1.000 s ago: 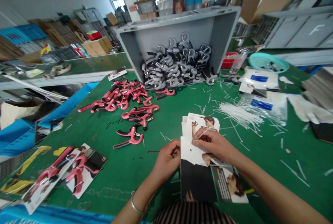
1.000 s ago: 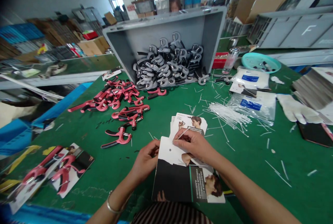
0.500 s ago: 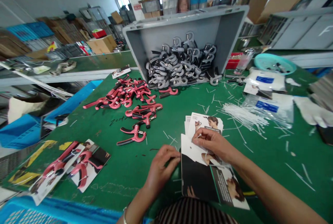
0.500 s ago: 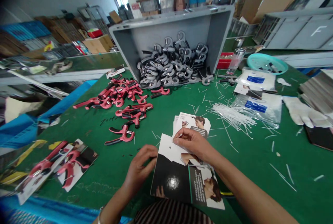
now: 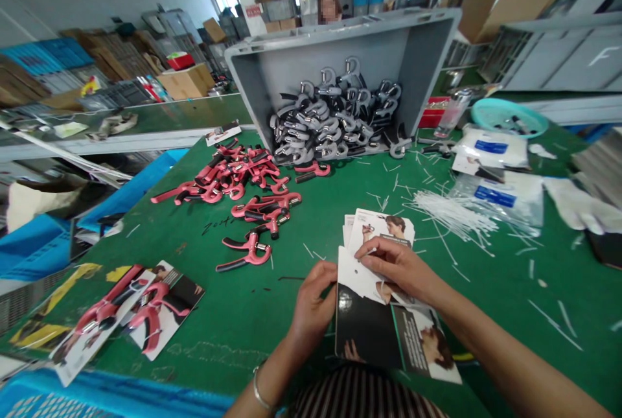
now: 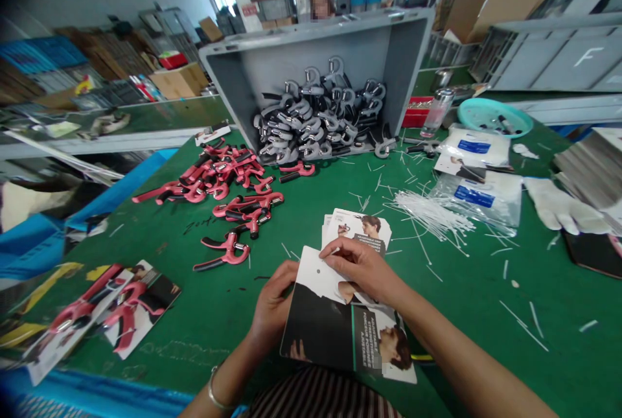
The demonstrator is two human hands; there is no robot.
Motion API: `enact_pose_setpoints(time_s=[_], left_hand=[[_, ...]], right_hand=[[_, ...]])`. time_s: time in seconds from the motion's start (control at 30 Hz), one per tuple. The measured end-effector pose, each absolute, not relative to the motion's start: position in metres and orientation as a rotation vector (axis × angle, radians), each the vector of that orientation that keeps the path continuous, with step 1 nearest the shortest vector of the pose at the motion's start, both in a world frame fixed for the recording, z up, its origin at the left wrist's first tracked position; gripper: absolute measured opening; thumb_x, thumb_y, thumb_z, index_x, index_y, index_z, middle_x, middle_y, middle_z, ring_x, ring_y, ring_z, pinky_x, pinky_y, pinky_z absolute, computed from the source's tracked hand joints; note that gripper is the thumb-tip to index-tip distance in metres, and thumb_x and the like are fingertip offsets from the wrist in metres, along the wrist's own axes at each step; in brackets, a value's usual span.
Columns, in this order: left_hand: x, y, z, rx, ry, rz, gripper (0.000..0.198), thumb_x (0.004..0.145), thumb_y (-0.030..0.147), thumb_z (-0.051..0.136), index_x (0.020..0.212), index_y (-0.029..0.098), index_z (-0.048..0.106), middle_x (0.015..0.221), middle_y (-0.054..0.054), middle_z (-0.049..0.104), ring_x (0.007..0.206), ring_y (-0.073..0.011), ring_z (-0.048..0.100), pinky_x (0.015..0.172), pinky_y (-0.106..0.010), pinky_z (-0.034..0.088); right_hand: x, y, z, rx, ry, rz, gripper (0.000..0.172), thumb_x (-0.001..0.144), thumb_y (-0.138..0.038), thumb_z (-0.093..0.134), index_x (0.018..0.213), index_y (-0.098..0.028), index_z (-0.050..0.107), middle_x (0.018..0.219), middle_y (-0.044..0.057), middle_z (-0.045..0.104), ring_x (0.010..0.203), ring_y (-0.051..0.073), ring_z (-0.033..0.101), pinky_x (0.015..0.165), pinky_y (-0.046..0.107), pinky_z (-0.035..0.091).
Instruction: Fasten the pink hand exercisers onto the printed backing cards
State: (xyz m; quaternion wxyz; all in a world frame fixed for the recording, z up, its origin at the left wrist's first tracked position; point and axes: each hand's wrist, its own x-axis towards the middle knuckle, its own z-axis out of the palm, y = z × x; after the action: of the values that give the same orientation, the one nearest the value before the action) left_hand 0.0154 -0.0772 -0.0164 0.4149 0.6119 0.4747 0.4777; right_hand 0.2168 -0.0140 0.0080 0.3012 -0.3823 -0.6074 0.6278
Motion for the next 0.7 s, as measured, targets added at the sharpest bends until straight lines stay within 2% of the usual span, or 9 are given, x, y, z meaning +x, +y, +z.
enact_pose_setpoints(time_s=[0.2,0.4,0.53,0.7], left_hand=[[0.012,-0.074,-0.020,1.533,1.261,1.050,0.018,0.089,0.023,0.058,0.096,0.020,0.075,0.085,-0.004,0.060,0.081,-0.0183,0.056,0.073,-0.026,0.044],[0.004,-0.083,-0.023,1.624,1.130,1.043,0.018,0.091,0.020,0.057,0.098,0.020,0.074,0.091,-0.006,0.064,0.086,-0.0185,0.057,0.079,-0.027,0.045],[0.003,-0.095,-0.028,1.628,1.137,1.144,0.018,0.090,0.017,0.058,0.100,0.021,0.073,0.091,-0.006,0.063,0.088,-0.0183,0.058,0.081,-0.028,0.046],[0.009,-0.090,-0.024,1.546,1.218,1.247,0.016,0.088,0.019,0.061,0.097,0.020,0.074,0.090,-0.005,0.063,0.086,-0.0182,0.059,0.078,-0.027,0.047]], right_hand=[[0.220,-0.023,0.007,-0.959,-1.840,1.641,0.025,0.094,-0.043,0.056,0.100,-0.021,0.065,0.091,0.002,0.062,0.080,0.014,0.054,0.070,0.024,0.042],[0.221,-0.029,0.002,-0.924,-1.841,1.686,0.028,0.094,-0.045,0.053,0.098,-0.021,0.065,0.091,0.002,0.062,0.082,0.016,0.054,0.073,0.026,0.042],[0.219,-0.030,0.002,-0.931,-1.776,1.737,0.027,0.094,-0.047,0.055,0.098,-0.021,0.064,0.087,0.002,0.060,0.077,0.015,0.052,0.069,0.026,0.042],[0.211,-0.019,0.008,-0.932,-1.680,1.757,0.030,0.091,-0.050,0.058,0.097,-0.021,0.061,0.077,-0.002,0.052,0.063,0.011,0.045,0.054,0.022,0.035]])
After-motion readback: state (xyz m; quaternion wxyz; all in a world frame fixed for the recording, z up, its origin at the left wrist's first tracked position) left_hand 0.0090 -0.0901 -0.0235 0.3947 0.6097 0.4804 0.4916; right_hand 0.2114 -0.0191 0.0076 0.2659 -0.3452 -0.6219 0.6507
